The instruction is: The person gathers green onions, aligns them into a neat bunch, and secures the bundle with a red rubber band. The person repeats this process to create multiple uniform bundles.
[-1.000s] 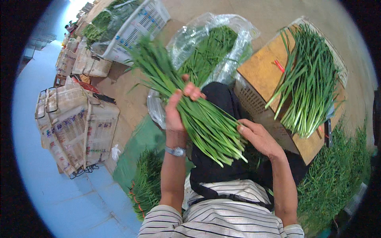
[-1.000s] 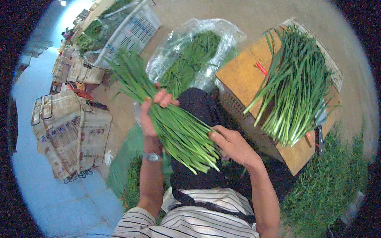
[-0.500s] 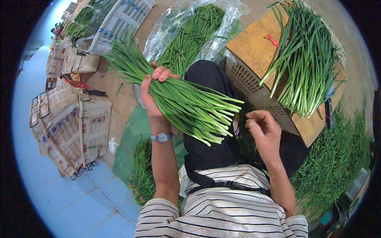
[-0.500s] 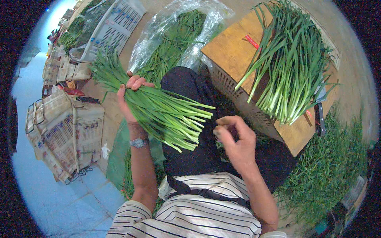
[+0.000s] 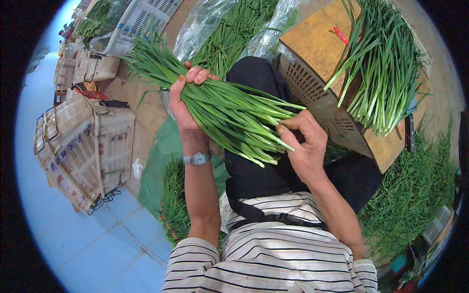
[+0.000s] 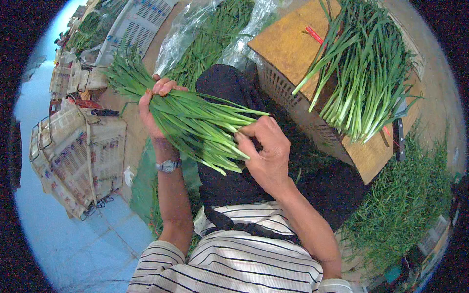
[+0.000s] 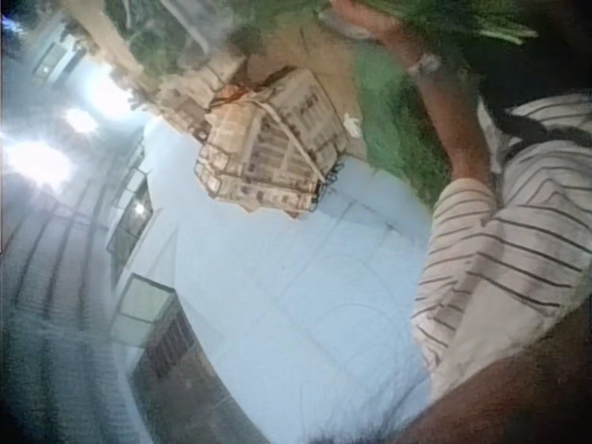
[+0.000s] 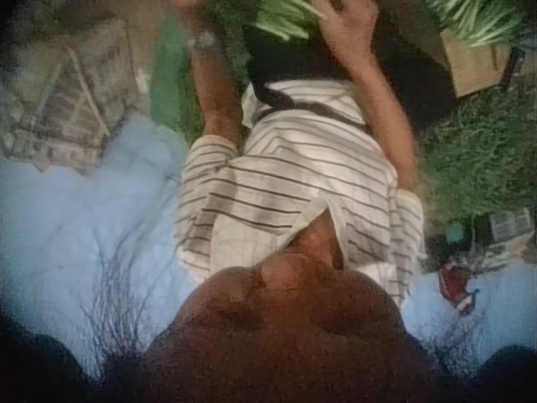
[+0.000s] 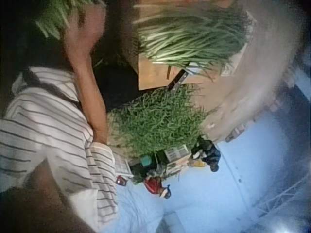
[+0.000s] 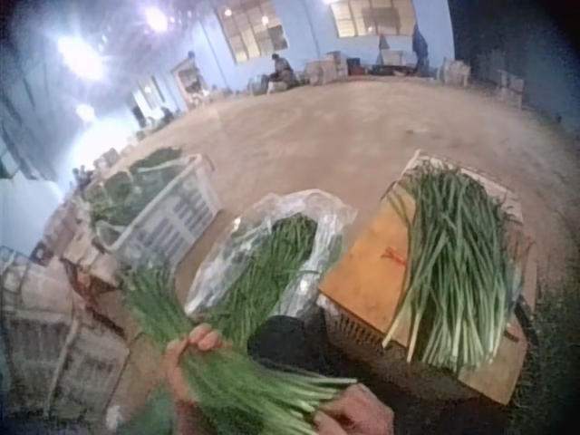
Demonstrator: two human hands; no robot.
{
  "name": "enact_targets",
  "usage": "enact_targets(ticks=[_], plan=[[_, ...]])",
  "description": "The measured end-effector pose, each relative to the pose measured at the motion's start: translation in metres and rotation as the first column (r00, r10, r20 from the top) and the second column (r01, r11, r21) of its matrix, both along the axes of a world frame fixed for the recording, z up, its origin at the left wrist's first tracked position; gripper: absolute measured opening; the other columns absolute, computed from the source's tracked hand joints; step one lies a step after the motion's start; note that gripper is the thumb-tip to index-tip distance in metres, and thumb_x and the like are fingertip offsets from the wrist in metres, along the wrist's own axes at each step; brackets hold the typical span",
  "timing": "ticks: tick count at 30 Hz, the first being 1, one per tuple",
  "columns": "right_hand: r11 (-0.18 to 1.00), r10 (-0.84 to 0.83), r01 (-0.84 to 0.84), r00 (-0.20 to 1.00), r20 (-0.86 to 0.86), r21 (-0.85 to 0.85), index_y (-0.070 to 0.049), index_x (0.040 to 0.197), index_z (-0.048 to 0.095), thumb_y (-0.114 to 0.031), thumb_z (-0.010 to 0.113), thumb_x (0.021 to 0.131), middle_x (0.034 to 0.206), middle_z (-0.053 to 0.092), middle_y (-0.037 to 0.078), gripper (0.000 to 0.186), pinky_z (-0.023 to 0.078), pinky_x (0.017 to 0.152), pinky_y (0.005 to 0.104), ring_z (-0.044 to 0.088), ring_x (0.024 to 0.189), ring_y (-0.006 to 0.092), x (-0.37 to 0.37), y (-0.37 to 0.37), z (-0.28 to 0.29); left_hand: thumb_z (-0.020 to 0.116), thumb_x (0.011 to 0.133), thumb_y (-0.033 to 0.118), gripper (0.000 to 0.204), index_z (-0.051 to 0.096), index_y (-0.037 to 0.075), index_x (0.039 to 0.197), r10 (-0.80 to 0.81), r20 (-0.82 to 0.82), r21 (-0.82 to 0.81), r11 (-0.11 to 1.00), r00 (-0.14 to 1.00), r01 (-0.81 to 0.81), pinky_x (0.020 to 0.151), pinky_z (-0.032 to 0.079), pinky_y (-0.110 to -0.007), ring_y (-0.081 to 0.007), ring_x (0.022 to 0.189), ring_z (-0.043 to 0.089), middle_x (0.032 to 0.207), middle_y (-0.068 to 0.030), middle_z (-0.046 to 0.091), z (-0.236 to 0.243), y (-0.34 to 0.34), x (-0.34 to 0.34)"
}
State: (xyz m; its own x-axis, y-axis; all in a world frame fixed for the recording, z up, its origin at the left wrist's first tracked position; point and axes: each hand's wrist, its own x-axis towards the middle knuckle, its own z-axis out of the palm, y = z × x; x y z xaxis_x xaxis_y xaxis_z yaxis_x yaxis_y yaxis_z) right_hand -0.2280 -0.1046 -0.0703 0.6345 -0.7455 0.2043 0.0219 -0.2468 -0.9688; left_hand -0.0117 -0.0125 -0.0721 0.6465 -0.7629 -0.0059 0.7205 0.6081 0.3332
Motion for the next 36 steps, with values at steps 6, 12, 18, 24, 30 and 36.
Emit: enact_targets(ticks=[6, 12, 18, 24, 30, 36], plan=[[0.842, -0.272, 0.234, 0.962, 0.009, 0.486, -0.003, 0.082, 0.06, -0.001, 0.061, 0.086, 0.074, 0.055, -0.002, 0.005, 0.04, 0.06, 0.0211, 0.048, 0.066, 0.0053, -0.015, -0.012, 0.017, 0.054, 0.087, 0.015, 0.026, 0.046, 0.006, 0.11, 0.036, -0.011, 0.032, 0.999, 0.999, -0.036, 0.094, 0.039, -0.037, -0.012, 0.087, 0.05, 0.088, 0.0018, 0.047, -0.008, 0.002, -0.001], [0.998, 0.01, 0.001, 0.986, -0.169, 0.06, -0.001, 0.084, 0.062, 0.004, 0.061, 0.08, 0.071, 0.055, 0.001, 0.006, 0.035, 0.051, 0.0215, 0.046, 0.059, 0.0072, -0.065, 0.004, 0.043, 0.057, 0.085, 0.009, 0.026, 0.048, 0.006, 0.109, 0.062, -0.135, 0.019, 0.998, 0.989, -0.06, 0.093, 0.04, -0.036, -0.0151, 0.086, 0.052, 0.085, 0.0001, 0.052, -0.007, 0.002, -0.004], [0.918, 0.055, -0.129, 0.978, -0.201, -0.376, 0.0, 0.086, 0.065, 0.0, 0.073, 0.072, 0.067, 0.058, 0.008, 0.015, 0.041, 0.049, 0.027, 0.053, 0.054, 0.018, -0.026, 0.019, 0.024, 0.056, 0.085, 0.008, 0.025, 0.048, 0.005, 0.108, 0.111, -0.045, 0.078, 0.991, 0.993, -0.108, 0.093, 0.041, -0.036, -0.0164, 0.087, 0.052, 0.086, -0.0011, 0.052, -0.001, 0.002, -0.007], [0.951, 0.042, -0.094, 0.984, -0.176, -0.296, 0.0, 0.081, 0.063, 0.002, 0.071, 0.072, 0.067, 0.059, 0.009, 0.012, 0.042, 0.049, 0.0279, 0.056, 0.054, 0.0184, -0.02, 0.024, 0.018, 0.055, 0.086, 0.008, 0.025, 0.047, 0.003, 0.109, 0.165, 0.001, 0.119, 0.979, 0.986, -0.164, 0.093, 0.041, -0.036, -0.0176, 0.087, 0.052, 0.086, -0.0031, 0.052, 0.004, 0.001, -0.011], [0.957, -0.088, 0.01, 0.962, -0.26, -0.288, -0.003, 0.086, 0.062, 0.0, 0.071, 0.071, 0.075, 0.064, 0.012, 0.017, 0.051, 0.059, 0.0334, 0.062, 0.062, 0.0264, -0.074, 0.022, 0.019, 0.055, 0.085, 0.007, 0.026, 0.047, 0.002, 0.109, 0.166, -0.076, 0.07, 0.984, 0.983, -0.161, 0.092, 0.042, -0.035, -0.0182, 0.086, 0.052, 0.086, -0.0039, 0.052, -0.006, 0.003, -0.007], [0.777, -0.405, 0.598, 0.714, -0.571, 0.196, 0.0, 0.102, 0.059, -0.007, 0.054, 0.092, 0.078, 0.057, 0.001, 0.013, 0.041, 0.06, 0.022, 0.049, 0.066, 0.0062, -0.193, 0.001, -0.009, 0.055, 0.084, 0.005, 0.024, 0.048, 0.002, 0.107, 0.177, -0.118, 0.069, 0.983, 0.977, -0.17, 0.09, 0.043, -0.034, -0.0178, 0.084, 0.051, 0.084, -0.0043, 0.052, -0.008, 0.003, -0.007]])
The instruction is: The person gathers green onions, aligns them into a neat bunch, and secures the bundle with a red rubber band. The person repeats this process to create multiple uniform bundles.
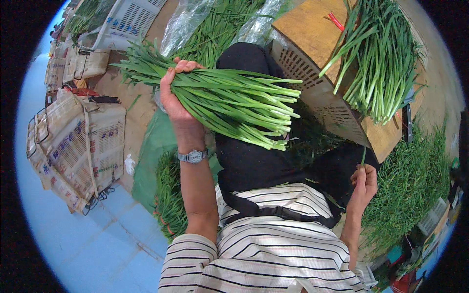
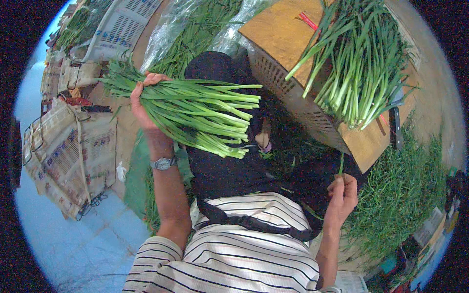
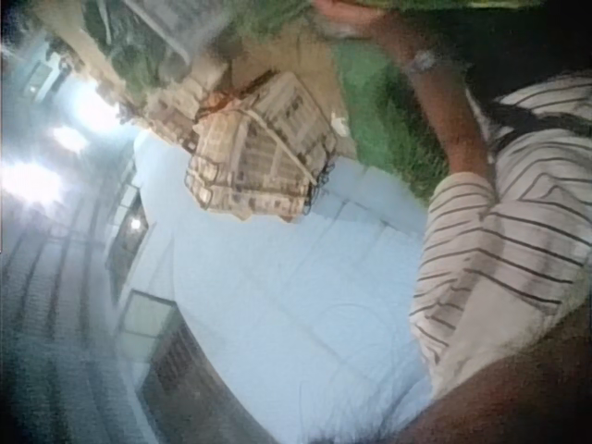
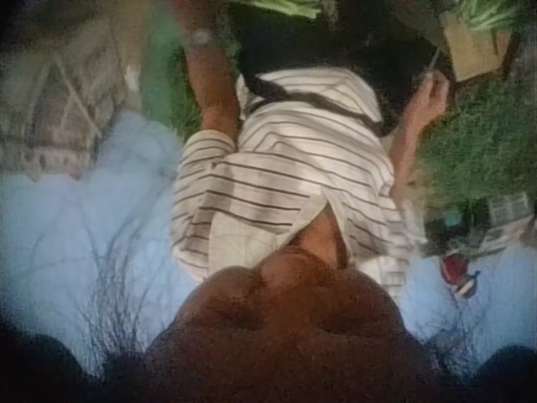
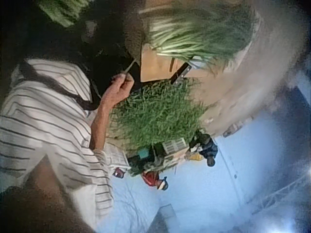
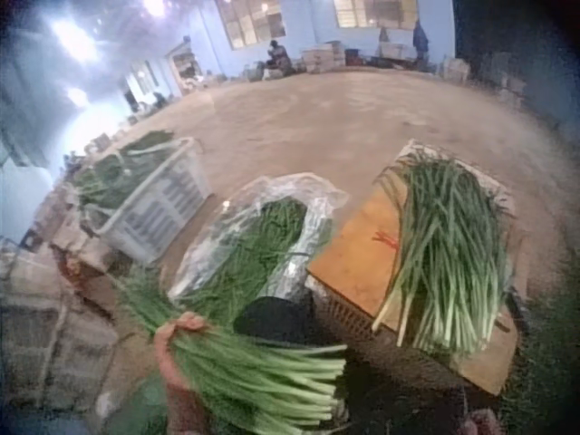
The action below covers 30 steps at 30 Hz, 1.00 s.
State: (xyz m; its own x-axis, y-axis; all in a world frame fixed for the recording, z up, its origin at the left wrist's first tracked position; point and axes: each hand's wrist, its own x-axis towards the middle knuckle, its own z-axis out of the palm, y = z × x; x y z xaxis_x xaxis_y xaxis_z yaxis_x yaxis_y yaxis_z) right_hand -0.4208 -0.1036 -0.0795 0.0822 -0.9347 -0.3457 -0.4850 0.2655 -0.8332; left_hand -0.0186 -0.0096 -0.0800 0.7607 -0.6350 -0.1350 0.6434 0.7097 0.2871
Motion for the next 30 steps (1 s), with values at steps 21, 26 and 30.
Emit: enact_targets(ticks=[21, 26, 30], plan=[[0.894, 0.372, -0.446, 0.789, 0.489, 0.038, -0.001, 0.082, 0.06, 0.0, 0.067, 0.078, 0.075, 0.059, -0.001, 0.007, 0.04, 0.059, 0.0208, 0.048, 0.066, 0.0043, 0.128, 0.026, 0.022, 0.055, 0.084, 0.008, 0.026, 0.044, 0.006, 0.107, -0.008, 0.062, -0.027, 1.0, 0.998, 0.009, 0.094, 0.04, -0.035, -0.0163, 0.086, 0.052, 0.085, -0.0015, 0.05, 0.0, 0.001, -0.003], [0.924, 0.257, -0.363, 0.827, 0.5, 0.124, 0.0, 0.09, 0.058, 0.003, 0.061, 0.081, 0.082, 0.058, 0.002, 0.01, 0.043, 0.065, 0.0225, 0.051, 0.071, 0.0083, 0.097, 0.018, 0.025, 0.054, 0.085, 0.011, 0.025, 0.044, 0.007, 0.107, -0.024, 0.088, -0.044, 0.999, 0.996, 0.028, 0.095, 0.039, -0.037, -0.0154, 0.086, 0.051, 0.085, -0.0004, 0.049, -0.003, 0.002, -0.003], [0.805, 0.59, -0.566, 0.738, 0.327, -0.175, -0.001, 0.094, 0.061, -0.005, 0.073, 0.075, 0.085, 0.054, 0.006, 0.023, 0.044, 0.068, 0.0254, 0.053, 0.076, 0.014, 0.12, 0.011, 0.027, 0.054, 0.086, 0.012, 0.025, 0.043, 0.007, 0.108, -0.041, 0.093, -0.047, 0.998, 0.995, 0.046, 0.096, 0.038, -0.037, -0.0148, 0.086, 0.051, 0.086, 0.0002, 0.048, 0.001, 0.0, -0.006]])
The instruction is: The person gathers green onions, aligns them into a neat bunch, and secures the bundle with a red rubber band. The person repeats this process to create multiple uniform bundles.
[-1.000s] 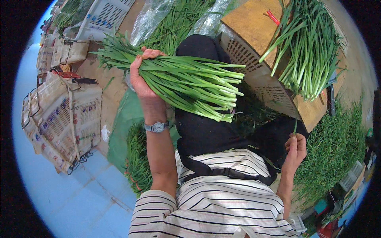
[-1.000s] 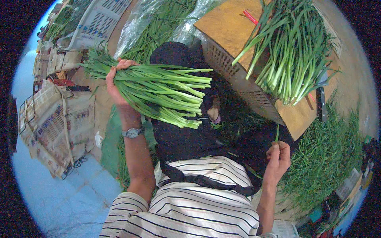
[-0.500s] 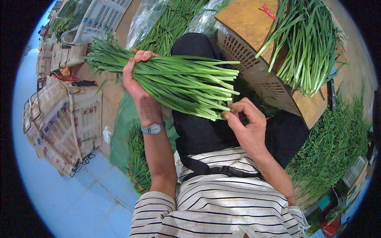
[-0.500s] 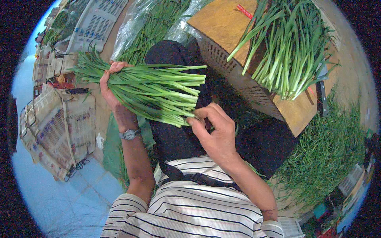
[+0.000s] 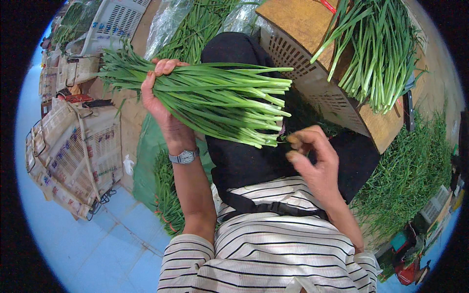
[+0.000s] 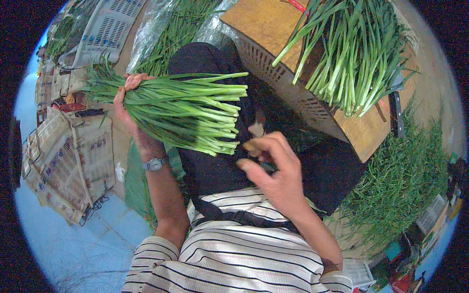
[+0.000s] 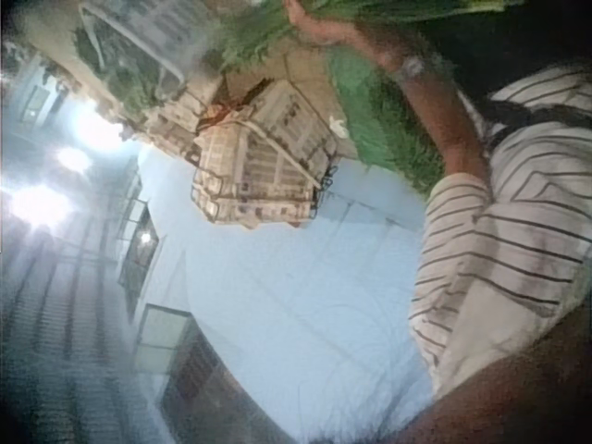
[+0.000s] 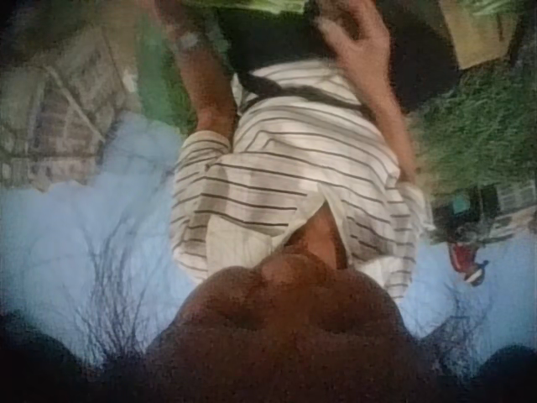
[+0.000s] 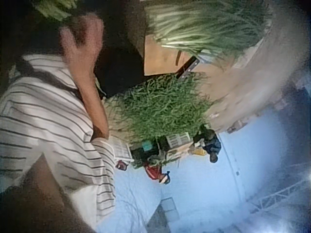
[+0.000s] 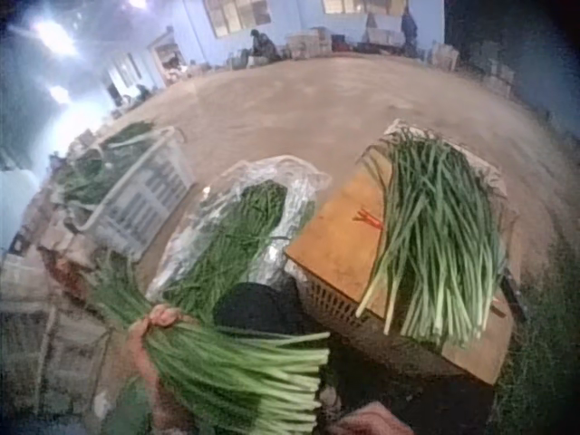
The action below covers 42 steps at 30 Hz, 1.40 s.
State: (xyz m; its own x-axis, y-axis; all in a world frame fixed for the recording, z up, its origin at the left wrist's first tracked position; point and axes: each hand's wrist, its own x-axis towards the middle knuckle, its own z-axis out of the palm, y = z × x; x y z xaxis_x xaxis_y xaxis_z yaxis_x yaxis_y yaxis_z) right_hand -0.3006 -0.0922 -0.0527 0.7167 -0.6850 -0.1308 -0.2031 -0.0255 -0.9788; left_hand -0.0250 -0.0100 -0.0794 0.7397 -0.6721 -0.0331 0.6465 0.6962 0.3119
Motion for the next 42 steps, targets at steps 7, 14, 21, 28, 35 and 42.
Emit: enact_targets(ticks=[7, 14, 21, 28, 35, 42], plan=[[0.998, -0.062, 0.06, 0.994, 0.091, 0.017, -0.002, 0.082, 0.062, 0.001, 0.07, 0.075, 0.074, 0.054, 0.002, 0.012, 0.041, 0.059, 0.0233, 0.048, 0.064, 0.0089, 0.03, 0.009, -0.014, 0.053, 0.086, 0.013, 0.025, 0.043, 0.008, 0.109, 0.051, 0.026, 0.052, 0.997, 0.998, -0.052, 0.097, 0.038, -0.038, -0.0141, 0.086, 0.05, 0.087, 0.0004, 0.047, 0.006, -0.002, -0.006], [0.896, -0.38, 0.339, 0.919, 0.101, 0.287, -0.003, 0.086, 0.058, 0.002, 0.062, 0.08, 0.082, 0.056, 0.0, 0.008, 0.039, 0.056, 0.0212, 0.048, 0.066, 0.0054, -0.011, 0.001, 0.005, 0.053, 0.086, 0.012, 0.024, 0.043, 0.007, 0.108, 0.078, 0.023, 0.092, 0.993, 0.997, -0.08, 0.097, 0.039, -0.037, -0.0138, 0.086, 0.052, 0.086, 0.0004, 0.05, -0.003, 0.004, -0.002], [0.959, -0.284, 0.281, 0.94, -0.188, -0.043, -0.001, 0.088, 0.058, 0.005, 0.061, 0.078, 0.083, 0.056, 0.003, 0.012, 0.044, 0.066, 0.0236, 0.052, 0.072, 0.0109, -0.059, -0.007, -0.017, 0.053, 0.086, 0.012, 0.022, 0.045, 0.006, 0.106, 0.047, -0.007, 0.086, 0.995, 0.999, -0.047, 0.097, 0.039, -0.036, -0.0126, 0.084, 0.053, 0.085, 0.0004, 0.051, -0.001, -0.001, -0.005], [0.941, 0.047, -0.034, 0.998, 0.031, -0.336, -0.001, 0.095, 0.062, -0.002, 0.076, 0.067, 0.089, 0.057, 0.014, 0.031, 0.048, 0.072, 0.0353, 0.057, 0.082, 0.0299, 0.011, -0.003, -0.016, 0.052, 0.087, 0.013, 0.022, 0.045, 0.007, 0.107, 0.039, -0.005, 0.08, 0.996, 0.999, -0.039, 0.098, 0.038, -0.037, -0.0129, 0.085, 0.053, 0.087, 0.0007, 0.052, 0.001, 0.0, -0.005], [0.968, -0.006, 0.05, 0.985, 0.174, -0.244, 0.0, 0.079, 0.061, 0.004, 0.069, 0.07, 0.075, 0.057, 0.009, 0.013, 0.044, 0.063, 0.0307, 0.054, 0.068, 0.0221, 0.015, 0.0, -0.024, 0.052, 0.087, 0.014, 0.02, 0.045, 0.007, 0.105, 0.083, 0.003, 0.154, 0.985, 0.997, -0.082, 0.098, 0.038, -0.038, -0.0141, 0.086, 0.053, 0.087, 0.0002, 0.052, -0.006, 0.003, -0.004], [0.976, -0.165, 0.155, 0.985, 0.058, 0.15, -0.001, 0.085, 0.057, 0.001, 0.065, 0.079, 0.081, 0.055, 0.006, 0.01, 0.043, 0.067, 0.0249, 0.051, 0.073, 0.0127, 0.006, -0.004, -0.024, 0.051, 0.087, 0.014, 0.019, 0.044, 0.005, 0.102, 0.041, -0.059, 0.102, 0.994, 0.997, -0.035, 0.096, 0.04, -0.039, -0.0165, 0.086, 0.054, 0.084, -0.0016, 0.054, -0.012, 0.007, 0.003]])
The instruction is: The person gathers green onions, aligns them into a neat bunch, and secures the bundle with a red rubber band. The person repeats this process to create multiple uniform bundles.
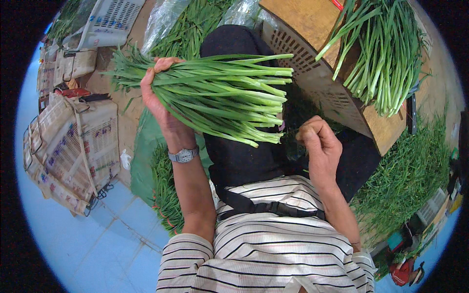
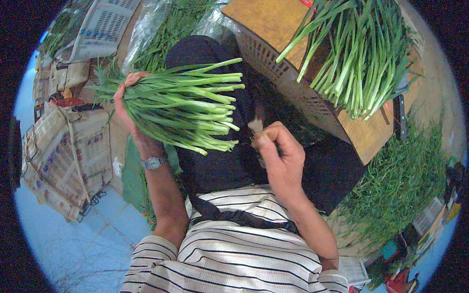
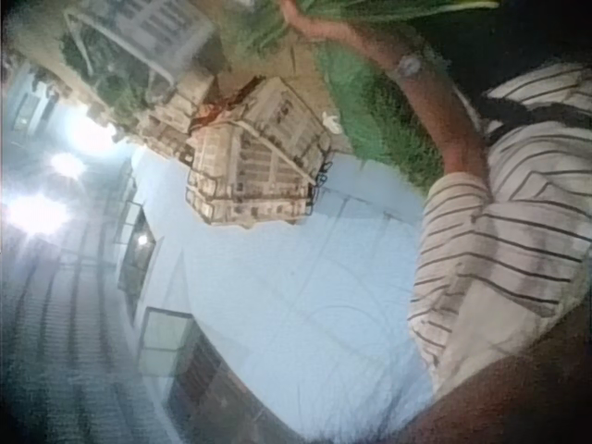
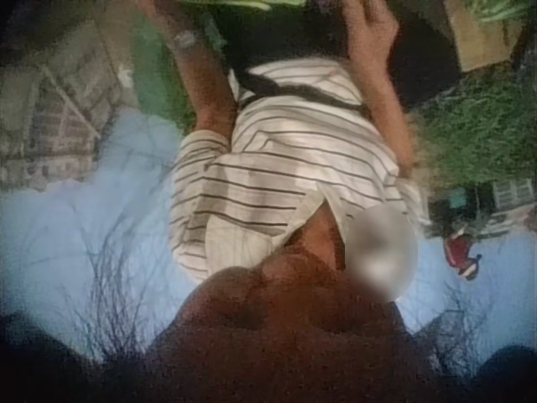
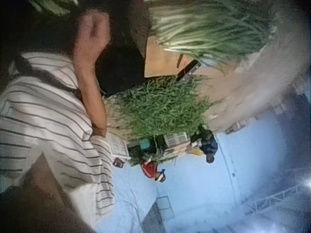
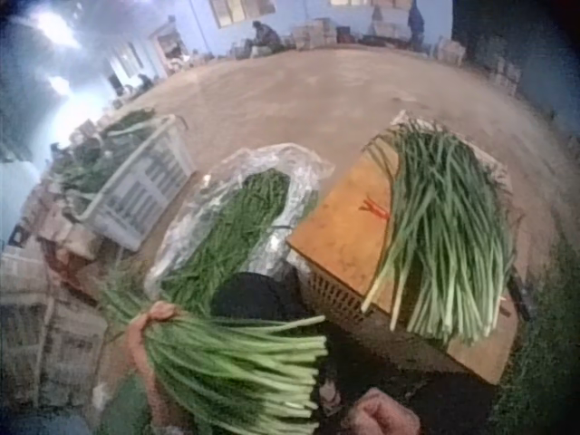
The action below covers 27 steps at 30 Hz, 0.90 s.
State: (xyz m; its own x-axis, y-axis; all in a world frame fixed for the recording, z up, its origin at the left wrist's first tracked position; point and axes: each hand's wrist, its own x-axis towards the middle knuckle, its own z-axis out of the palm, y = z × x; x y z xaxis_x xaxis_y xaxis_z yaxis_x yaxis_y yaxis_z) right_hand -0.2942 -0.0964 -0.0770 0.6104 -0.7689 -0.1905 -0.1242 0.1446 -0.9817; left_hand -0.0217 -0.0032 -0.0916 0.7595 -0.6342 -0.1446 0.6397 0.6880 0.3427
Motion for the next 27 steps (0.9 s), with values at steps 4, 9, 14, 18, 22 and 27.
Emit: enact_targets(ticks=[4, 9, 14, 18, 22, 27], plan=[[0.983, 0.126, -0.13, 0.991, -0.035, -0.132, -0.001, 0.087, 0.06, -0.003, 0.07, 0.076, 0.077, 0.052, 0.005, 0.015, 0.043, 0.067, 0.0263, 0.051, 0.073, 0.0145, 0.028, -0.002, 0.019, 0.05, 0.087, 0.015, 0.021, 0.043, 0.004, 0.103, 0.039, 0.155, 0.123, 0.991, 0.987, -0.058, 0.096, 0.039, -0.039, -0.0178, 0.087, 0.054, 0.084, -0.0022, 0.054, -0.004, 0.002, 0.004], [0.987, 0.15, -0.149, 0.989, 0.001, -0.051, -0.002, 0.081, 0.059, -0.001, 0.067, 0.077, 0.076, 0.052, 0.002, 0.009, 0.039, 0.062, 0.0249, 0.046, 0.067, 0.0115, 0.03, 0.002, 0.003, 0.049, 0.088, 0.016, 0.022, 0.042, 0.004, 0.105, 0.075, 0.13, 0.128, 0.988, 0.989, -0.092, 0.097, 0.038, -0.039, -0.0177, 0.088, 0.054, 0.085, -0.0029, 0.053, 0.005, -0.003, -0.006], [0.942, -0.138, 0.113, 0.989, 0.059, 0.317, -0.003, 0.082, 0.061, -0.005, 0.059, 0.087, 0.081, 0.056, 0.0, 0.006, 0.04, 0.068, 0.0202, 0.049, 0.074, 0.0052, 0.023, -0.005, 0.02, 0.048, 0.09, 0.015, 0.02, 0.041, 0.005, 0.106, 0.064, 0.107, 0.033, 0.997, 0.992, -0.068, 0.097, 0.038, -0.039, -0.0164, 0.089, 0.053, 0.087, -0.0025, 0.051, 0.003, -0.001, -0.008], [0.998, 0.026, -0.024, 0.999, -0.035, 0.062, 0.0, 0.09, 0.063, -0.008, 0.064, 0.085, 0.085, 0.055, 0.003, 0.009, 0.041, 0.069, 0.0229, 0.05, 0.076, 0.0087, 0.026, -0.004, 0.026, 0.049, 0.09, 0.015, 0.021, 0.042, 0.005, 0.107, 0.053, 0.088, -0.025, 0.998, 0.995, -0.051, 0.097, 0.038, -0.038, -0.0159, 0.09, 0.052, 0.089, -0.0018, 0.05, 0.004, -0.002, -0.009], [0.993, 0.08, -0.077, 0.996, -0.026, 0.093, 0.0, 0.089, 0.063, -0.008, 0.067, 0.082, 0.077, 0.049, 0.0, 0.012, 0.04, 0.067, 0.0237, 0.046, 0.072, 0.0093, 0.04, 0.005, 0.022, 0.051, 0.088, 0.015, 0.023, 0.042, 0.005, 0.107, 0.111, 0.18, 0.096, 0.987, 0.977, -0.129, 0.098, 0.037, -0.037, -0.0161, 0.09, 0.051, 0.09, -0.0018, 0.049, 0.011, -0.005, -0.015], [0.858, -0.094, 0.048, 0.994, 0.063, 0.511, -0.002, 0.091, 0.063, -0.008, 0.066, 0.084, 0.084, 0.056, -0.002, 0.01, 0.041, 0.073, 0.0232, 0.05, 0.076, 0.0075, 0.052, 0.005, 0.025, 0.052, 0.087, 0.012, 0.024, 0.042, 0.005, 0.108, 0.114, 0.144, 0.024, 0.993, 0.983, -0.118, 0.099, 0.037, -0.035, -0.0166, 0.091, 0.051, 0.09, -0.0024, 0.049, 0.016, -0.006, -0.016]])
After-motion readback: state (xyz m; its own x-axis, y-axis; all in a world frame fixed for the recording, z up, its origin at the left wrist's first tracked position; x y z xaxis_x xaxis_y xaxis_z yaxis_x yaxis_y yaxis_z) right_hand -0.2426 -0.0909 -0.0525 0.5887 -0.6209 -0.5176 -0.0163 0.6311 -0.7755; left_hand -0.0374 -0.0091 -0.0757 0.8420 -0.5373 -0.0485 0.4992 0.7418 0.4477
